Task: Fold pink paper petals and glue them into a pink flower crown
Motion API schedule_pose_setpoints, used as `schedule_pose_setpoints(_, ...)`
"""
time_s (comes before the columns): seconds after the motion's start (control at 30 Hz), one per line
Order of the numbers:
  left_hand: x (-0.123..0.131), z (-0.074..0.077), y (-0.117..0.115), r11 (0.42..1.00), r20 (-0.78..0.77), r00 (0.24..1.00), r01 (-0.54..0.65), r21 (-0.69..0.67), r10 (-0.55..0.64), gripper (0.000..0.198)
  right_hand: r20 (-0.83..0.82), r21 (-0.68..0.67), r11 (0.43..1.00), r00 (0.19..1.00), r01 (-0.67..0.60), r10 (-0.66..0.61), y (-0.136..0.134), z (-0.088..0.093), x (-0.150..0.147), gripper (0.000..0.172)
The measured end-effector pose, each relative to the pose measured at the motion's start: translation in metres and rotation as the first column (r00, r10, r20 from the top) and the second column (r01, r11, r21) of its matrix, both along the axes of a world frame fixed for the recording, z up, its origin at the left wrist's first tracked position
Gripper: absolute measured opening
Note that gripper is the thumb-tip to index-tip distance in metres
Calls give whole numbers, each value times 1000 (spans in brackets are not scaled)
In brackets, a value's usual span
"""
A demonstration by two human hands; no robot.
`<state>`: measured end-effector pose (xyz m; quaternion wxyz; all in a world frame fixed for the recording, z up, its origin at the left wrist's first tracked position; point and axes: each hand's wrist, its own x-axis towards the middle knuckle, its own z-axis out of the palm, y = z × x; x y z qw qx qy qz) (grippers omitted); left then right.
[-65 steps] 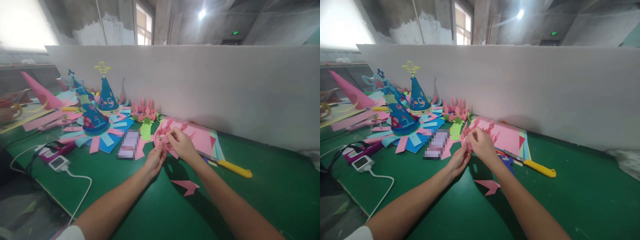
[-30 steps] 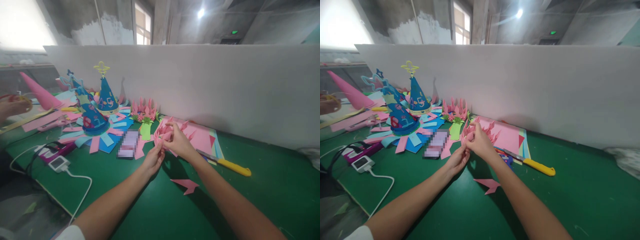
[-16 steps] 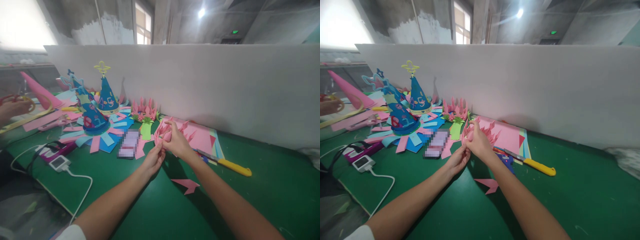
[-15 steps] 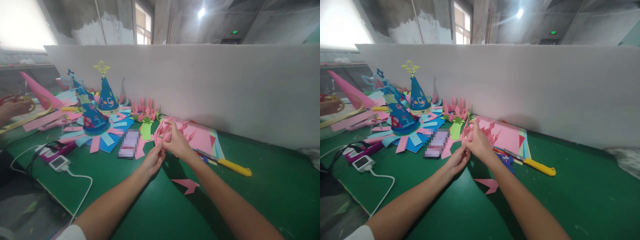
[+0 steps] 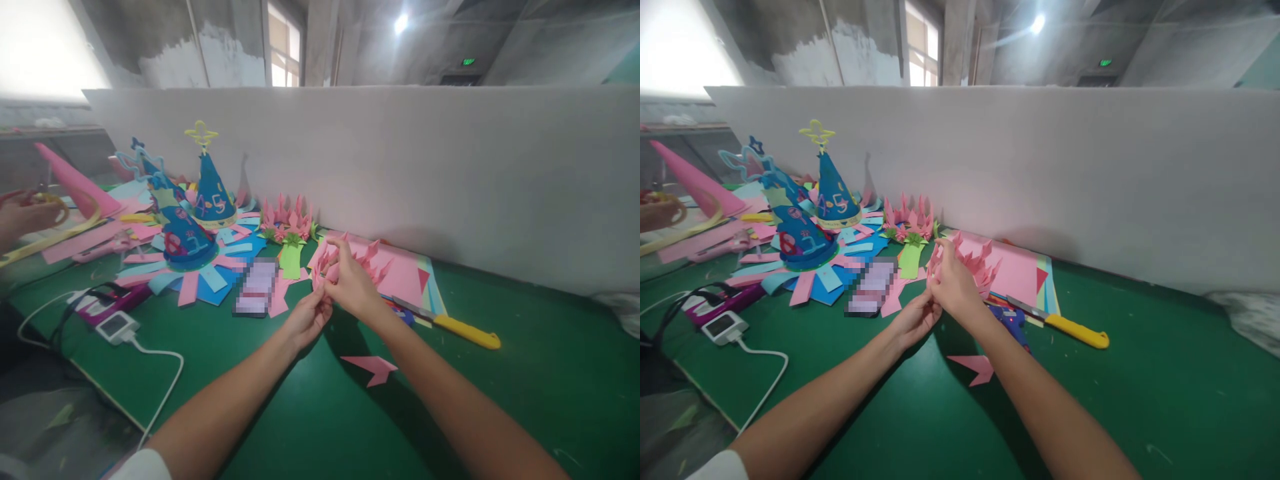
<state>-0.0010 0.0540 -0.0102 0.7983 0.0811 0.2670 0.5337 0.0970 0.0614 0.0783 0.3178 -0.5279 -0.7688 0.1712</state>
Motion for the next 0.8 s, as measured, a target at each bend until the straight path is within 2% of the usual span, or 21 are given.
schedule_pose_setpoints(0.33,-4,5,4,1000,52,999,-13,3,13,10,-129,-10,1000,992,-9,8,7,-3,6,74)
schedule_pose_setpoints(0.43,-6,3,6,999,-2,999,-46,19,47,12,-191,28,1000,982,-9,14,-1,0,15,73)
schedule_pose_setpoints(0.53,-7,2,8,996,-74,994,-81,43,84,13,-271,81,997,962,0,22,-19,0,36,62)
schedule_pose_setpoints(0.6,-9,2,9,992,-130,985,-106,66,113,13,-270,63,996,962,64,-44,-34,-8,58,44)
schedule_pose_setpoints(0.67,-11,1,10,986,-200,968,-135,93,152,12,-210,32,980,960,196,-185,-46,-23,83,33)
schedule_pose_setpoints(0.8,-15,-1,12,968,-312,918,-212,137,245,10,-64,-80,912,911,402,-407,-61,-63,127,35)
